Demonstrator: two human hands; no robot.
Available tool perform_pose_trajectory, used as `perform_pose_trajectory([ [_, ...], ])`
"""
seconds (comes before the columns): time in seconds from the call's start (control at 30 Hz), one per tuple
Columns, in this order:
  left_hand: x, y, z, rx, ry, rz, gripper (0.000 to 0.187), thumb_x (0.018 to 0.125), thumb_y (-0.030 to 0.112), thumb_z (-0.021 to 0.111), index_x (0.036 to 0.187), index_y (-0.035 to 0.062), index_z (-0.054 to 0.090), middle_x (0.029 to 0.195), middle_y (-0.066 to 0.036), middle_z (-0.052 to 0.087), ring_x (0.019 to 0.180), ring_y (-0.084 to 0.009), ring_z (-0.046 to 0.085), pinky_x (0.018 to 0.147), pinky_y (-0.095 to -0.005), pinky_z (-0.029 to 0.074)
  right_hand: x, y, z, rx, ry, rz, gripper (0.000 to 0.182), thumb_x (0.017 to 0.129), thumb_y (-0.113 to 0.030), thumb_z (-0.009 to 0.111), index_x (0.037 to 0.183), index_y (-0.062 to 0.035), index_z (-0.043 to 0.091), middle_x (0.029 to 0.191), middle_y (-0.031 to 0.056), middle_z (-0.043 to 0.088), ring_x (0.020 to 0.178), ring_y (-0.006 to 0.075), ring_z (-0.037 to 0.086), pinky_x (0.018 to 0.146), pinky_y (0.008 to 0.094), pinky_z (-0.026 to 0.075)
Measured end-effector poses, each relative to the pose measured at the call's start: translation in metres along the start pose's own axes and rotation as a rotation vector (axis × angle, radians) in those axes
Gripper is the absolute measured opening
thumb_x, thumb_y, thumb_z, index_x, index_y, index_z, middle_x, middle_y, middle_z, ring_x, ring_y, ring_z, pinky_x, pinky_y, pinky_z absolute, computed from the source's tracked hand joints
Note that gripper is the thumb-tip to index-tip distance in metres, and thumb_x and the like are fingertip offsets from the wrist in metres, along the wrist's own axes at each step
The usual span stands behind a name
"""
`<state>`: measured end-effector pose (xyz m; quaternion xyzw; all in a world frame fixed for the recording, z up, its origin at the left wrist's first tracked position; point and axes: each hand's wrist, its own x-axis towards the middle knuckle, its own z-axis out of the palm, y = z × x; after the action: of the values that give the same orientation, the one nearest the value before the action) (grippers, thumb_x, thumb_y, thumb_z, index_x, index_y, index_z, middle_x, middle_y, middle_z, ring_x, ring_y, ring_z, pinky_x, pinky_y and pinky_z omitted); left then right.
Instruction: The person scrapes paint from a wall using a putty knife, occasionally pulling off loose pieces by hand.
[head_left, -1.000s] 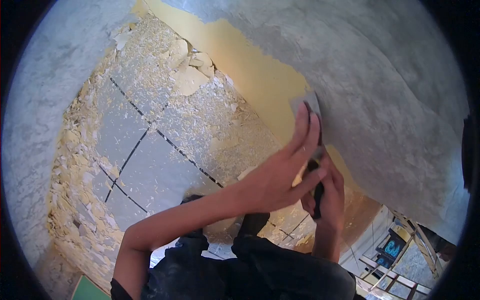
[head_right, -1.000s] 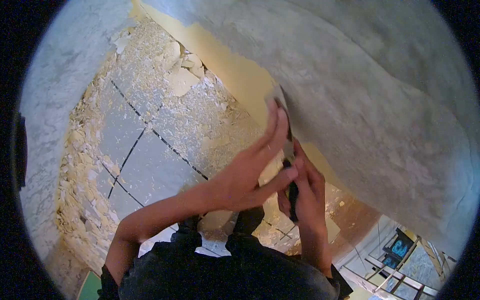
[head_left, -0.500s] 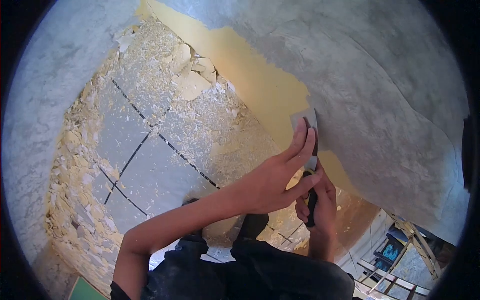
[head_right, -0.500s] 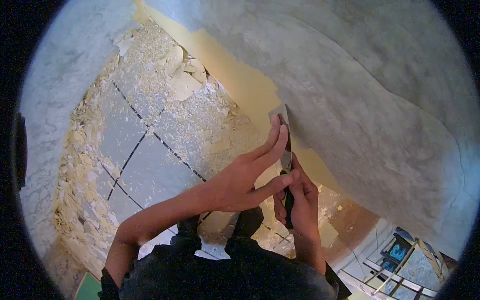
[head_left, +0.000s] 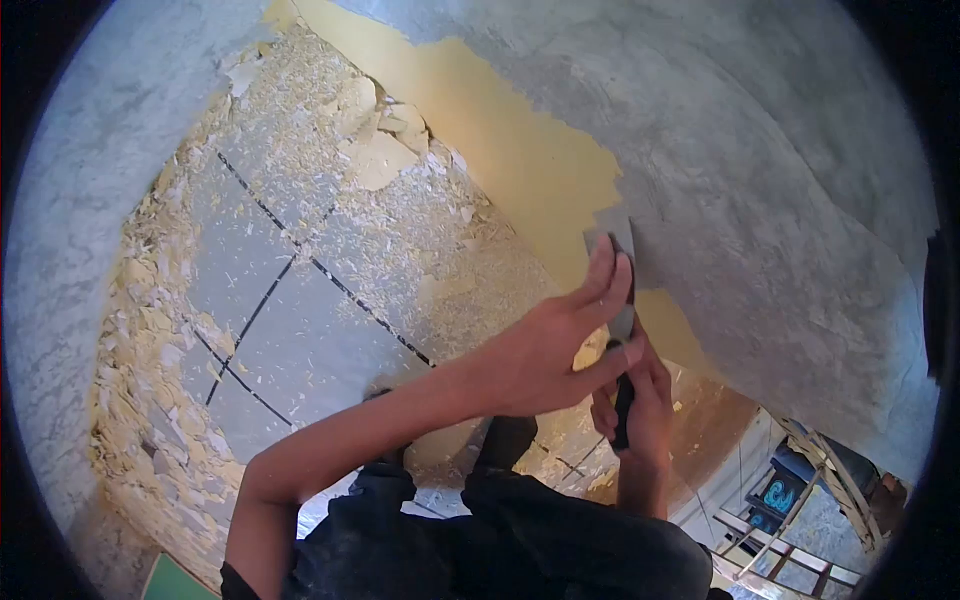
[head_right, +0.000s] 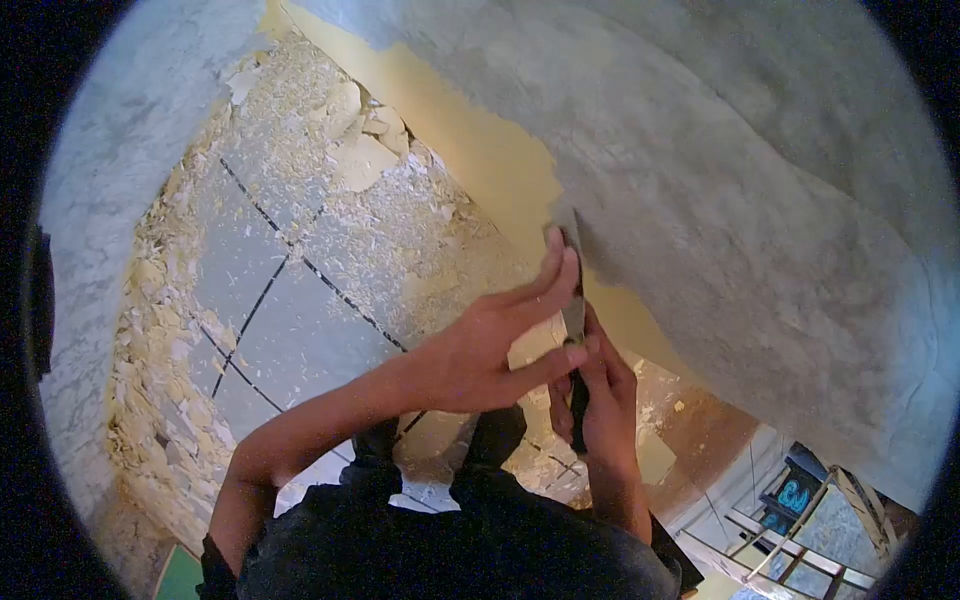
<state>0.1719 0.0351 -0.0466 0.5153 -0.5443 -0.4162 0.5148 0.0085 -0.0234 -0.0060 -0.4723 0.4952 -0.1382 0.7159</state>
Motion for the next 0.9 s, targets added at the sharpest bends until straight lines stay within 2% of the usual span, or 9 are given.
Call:
perform_pose_trajectory([
  [0.1, 0.0, -0.002, 0.005, 0.07, 0.096, 0.094, 0.076, 0.093, 0.028, 0.057, 0.142, -0.0143, 0.018, 0.146, -0.043, 0.011, 0.133, -0.053, 0.028, 0.109, -0.0446, 0.032, 0.005, -0.003, -0.002, 0.005, 0.01, 0.005, 0.048, 0.104, -0.032, 0.042, 0.145, -0.0071, 0.039, 0.062, -0.0006, 0.05, 0.04, 0.0048, 0.04, 0.034, 0.021, 0.03],
  [0.23, 0.002, -0.003, 0.009, 0.046, 0.24, 0.045, 0.079, 0.093, 0.029, 0.058, 0.143, -0.0144, 0.015, 0.146, -0.043, 0.01, 0.134, -0.0532, 0.027, 0.11, -0.0444, 0.031, 0.02, -0.008, 0.009, -0.018, -0.106, -0.025, 0.048, 0.104, -0.031, 0.042, 0.146, -0.0078, 0.038, 0.061, 0.0001, 0.049, 0.039, 0.0052, 0.039, 0.035, 0.0223, 0.031],
  [0.33, -0.002, -0.003, 0.0, 0.079, 0.118, 0.07, 0.081, 0.092, 0.029, 0.059, 0.143, -0.0142, 0.013, 0.146, -0.043, 0.007, 0.135, -0.0534, 0.025, 0.111, -0.0441, 0.031, 0.009, -0.008, 0.011, 0.031, -0.022, 0.006, 0.049, 0.104, -0.032, 0.042, 0.146, -0.0082, 0.037, 0.061, -0.0004, 0.049, 0.039, 0.0055, 0.039, 0.034, 0.0223, 0.03],
  [0.4, -0.003, -0.003, 0.001, 0.104, 0.102, 0.047, 0.084, 0.093, 0.03, 0.06, 0.145, -0.0129, 0.011, 0.149, -0.041, 0.006, 0.14, -0.047, 0.018, 0.113, -0.0421, 0.026, 0.011, -0.011, 0.009, 0.027, -0.028, 0.042, 0.048, 0.103, -0.03, 0.042, 0.146, -0.0082, 0.038, 0.061, -0.0001, 0.049, 0.038, 0.006, 0.039, 0.034, 0.022, 0.03],
  [0.53, 0.001, -0.001, 0.002, 0.024, 0.161, 0.033, 0.083, 0.092, 0.03, 0.06, 0.145, -0.0122, 0.011, 0.149, -0.041, 0.006, 0.139, -0.0473, 0.02, 0.112, -0.0418, 0.028, 0.014, -0.008, 0.005, 0.003, -0.082, -0.017, 0.048, 0.103, -0.028, 0.041, 0.146, -0.0083, 0.037, 0.061, 0.0003, 0.048, 0.038, 0.0061, 0.039, 0.034, 0.0219, 0.03],
  [0.63, -0.001, -0.001, -0.001, 0.054, 0.059, 0.054, 0.082, 0.092, 0.03, 0.061, 0.145, -0.0118, 0.013, 0.148, -0.041, 0.008, 0.138, -0.0479, 0.022, 0.111, -0.0422, 0.03, 0.004, -0.011, 0.005, 0.083, -0.041, 0.02, 0.048, 0.103, -0.027, 0.041, 0.147, -0.0077, 0.035, 0.062, 0.0003, 0.048, 0.038, 0.0063, 0.039, 0.034, 0.0219, 0.03],
  [0.83, 0.0, 0.001, 0.002, 0.001, 0.159, 0.023, 0.083, 0.093, 0.029, 0.061, 0.146, -0.0113, 0.011, 0.148, -0.042, 0.011, 0.137, -0.0493, 0.023, 0.11, -0.0428, 0.03, 0.006, -0.013, 0.004, 0.098, -0.037, 0.062, 0.046, 0.104, -0.026, 0.04, 0.146, -0.0103, 0.036, 0.061, 0.0006, 0.048, 0.038, 0.0069, 0.04, 0.033, 0.0218, 0.03],
  [0.87, -0.002, 0.001, 0.003, 0.034, 0.094, 0.042, 0.084, 0.093, 0.029, 0.06, 0.146, -0.0111, 0.009, 0.148, -0.042, 0.008, 0.137, -0.05, 0.022, 0.111, -0.043, 0.029, 0.0, -0.008, 0.001, 0.08, -0.019, 0.06, 0.049, 0.104, -0.028, 0.036, 0.148, -0.0075, 0.03, 0.066, 0.0012, 0.047, 0.036, 0.0062, 0.037, 0.029, 0.0201, 0.03],
  [0.9, -0.002, 0.001, 0.003, 0.065, 0.032, 0.063, 0.086, 0.093, 0.03, 0.06, 0.146, -0.0108, 0.007, 0.149, -0.042, 0.004, 0.138, -0.0506, 0.021, 0.112, -0.0433, 0.028, 0.004, -0.01, 0.004, 0.081, -0.029, 0.055, 0.049, 0.104, -0.028, 0.036, 0.148, -0.0075, 0.03, 0.066, 0.0012, 0.047, 0.036, 0.0062, 0.037, 0.029, 0.0201, 0.03],
])
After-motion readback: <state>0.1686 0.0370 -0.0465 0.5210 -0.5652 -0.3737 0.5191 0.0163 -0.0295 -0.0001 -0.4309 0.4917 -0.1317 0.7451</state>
